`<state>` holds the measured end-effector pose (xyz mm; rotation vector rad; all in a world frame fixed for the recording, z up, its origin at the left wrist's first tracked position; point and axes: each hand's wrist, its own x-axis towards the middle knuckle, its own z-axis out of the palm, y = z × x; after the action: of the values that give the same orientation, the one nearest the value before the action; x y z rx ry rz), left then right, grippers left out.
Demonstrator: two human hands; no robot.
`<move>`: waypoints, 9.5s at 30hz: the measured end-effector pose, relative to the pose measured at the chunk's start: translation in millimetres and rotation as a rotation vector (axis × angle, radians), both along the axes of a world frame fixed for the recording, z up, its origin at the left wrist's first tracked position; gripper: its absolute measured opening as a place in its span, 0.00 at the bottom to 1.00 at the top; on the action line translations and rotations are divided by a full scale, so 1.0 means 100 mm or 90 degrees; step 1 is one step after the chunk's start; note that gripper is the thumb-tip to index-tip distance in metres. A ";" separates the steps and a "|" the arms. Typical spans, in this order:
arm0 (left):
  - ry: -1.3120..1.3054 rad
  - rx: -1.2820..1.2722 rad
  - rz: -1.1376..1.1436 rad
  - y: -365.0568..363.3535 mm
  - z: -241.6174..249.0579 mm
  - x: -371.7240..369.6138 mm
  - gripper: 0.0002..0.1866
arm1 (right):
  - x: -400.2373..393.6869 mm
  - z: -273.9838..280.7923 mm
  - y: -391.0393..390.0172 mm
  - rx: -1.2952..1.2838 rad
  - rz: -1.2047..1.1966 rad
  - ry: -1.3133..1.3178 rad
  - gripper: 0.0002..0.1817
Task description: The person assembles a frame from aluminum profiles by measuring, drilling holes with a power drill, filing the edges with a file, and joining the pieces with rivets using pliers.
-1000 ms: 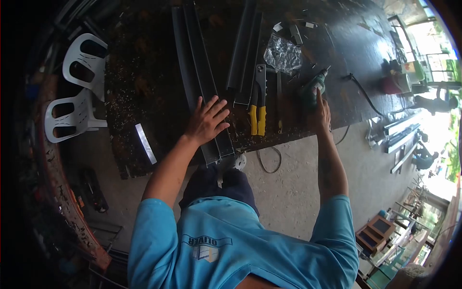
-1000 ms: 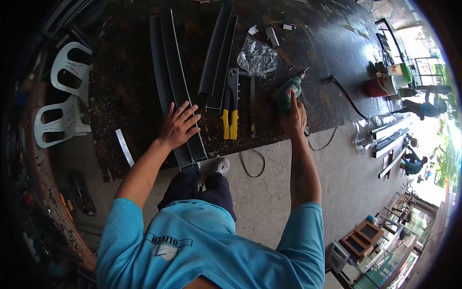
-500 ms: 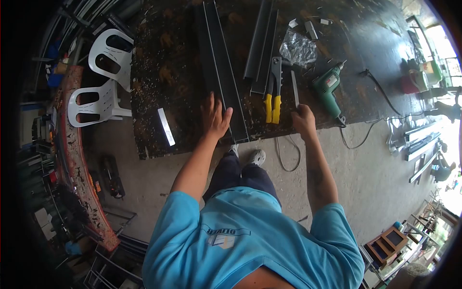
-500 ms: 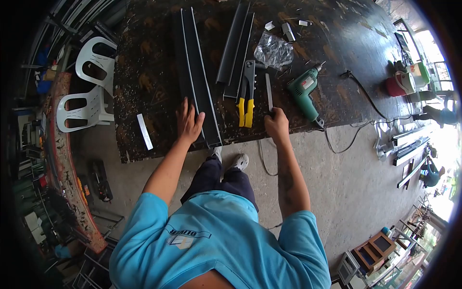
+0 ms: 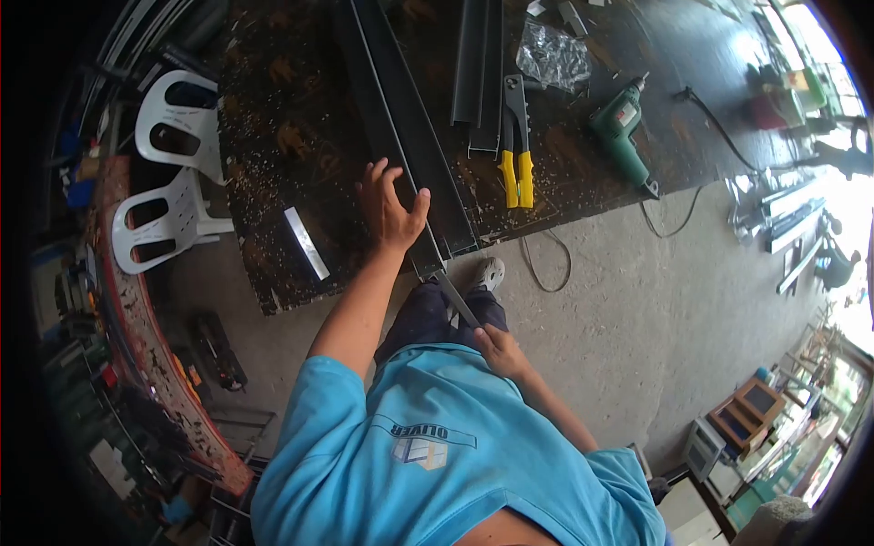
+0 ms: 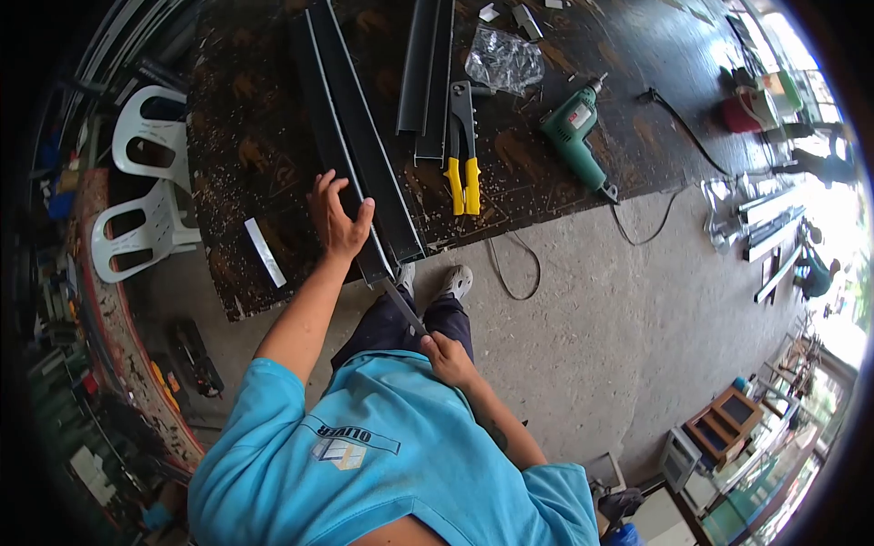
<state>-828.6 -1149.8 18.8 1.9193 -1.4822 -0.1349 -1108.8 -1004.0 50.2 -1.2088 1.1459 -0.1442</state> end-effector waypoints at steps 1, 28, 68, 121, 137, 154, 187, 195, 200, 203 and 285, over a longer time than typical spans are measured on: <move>0.013 -0.015 -0.041 -0.07 -0.01 0.03 0.32 | 0.07 -0.03 0.02 -0.007 -0.014 0.016 0.23; -0.071 0.121 -0.025 0.00 -0.32 -0.02 0.46 | 0.97 -0.27 -0.28 -0.113 -0.156 0.058 0.16; -0.098 0.032 -0.001 -0.02 -0.36 -0.04 0.42 | 0.84 -0.10 0.40 -0.084 -0.171 0.055 0.19; -0.019 0.051 -0.013 -0.03 -0.25 -0.04 0.44 | 1.29 1.23 -0.30 0.828 -0.733 -0.285 0.12; -0.020 0.098 -0.033 -0.02 -0.20 -0.03 0.43 | 1.59 1.21 -0.14 0.675 -0.726 -0.189 0.11; -0.010 0.104 -0.050 0.01 -0.17 -0.03 0.44 | 1.84 0.94 -0.48 0.718 -0.812 -0.095 0.14; -0.027 0.095 -0.040 -0.02 -0.21 -0.04 0.45 | 1.26 0.78 -0.86 0.892 -0.778 -0.223 0.07; -0.038 0.075 -0.050 -0.02 -0.26 -0.03 0.45 | 0.98 0.83 -0.94 0.920 -0.771 -0.297 0.10; -0.032 0.098 -0.041 0.03 -0.25 -0.02 0.45 | 0.81 0.99 -1.04 0.928 -0.743 -0.320 0.11; -0.031 0.095 -0.051 0.00 -0.22 -0.04 0.45 | 0.68 0.93 -1.10 0.988 -0.730 -0.328 0.12; -0.049 0.107 0.026 -0.35 -0.33 -0.64 0.35 | 0.13 0.14 0.31 -0.086 -0.273 0.197 0.18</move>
<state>-892.6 -1185.1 -13.9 2.1089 -1.5218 -0.1744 -1095.8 -972.8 64.5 -1.1111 1.6830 -0.3736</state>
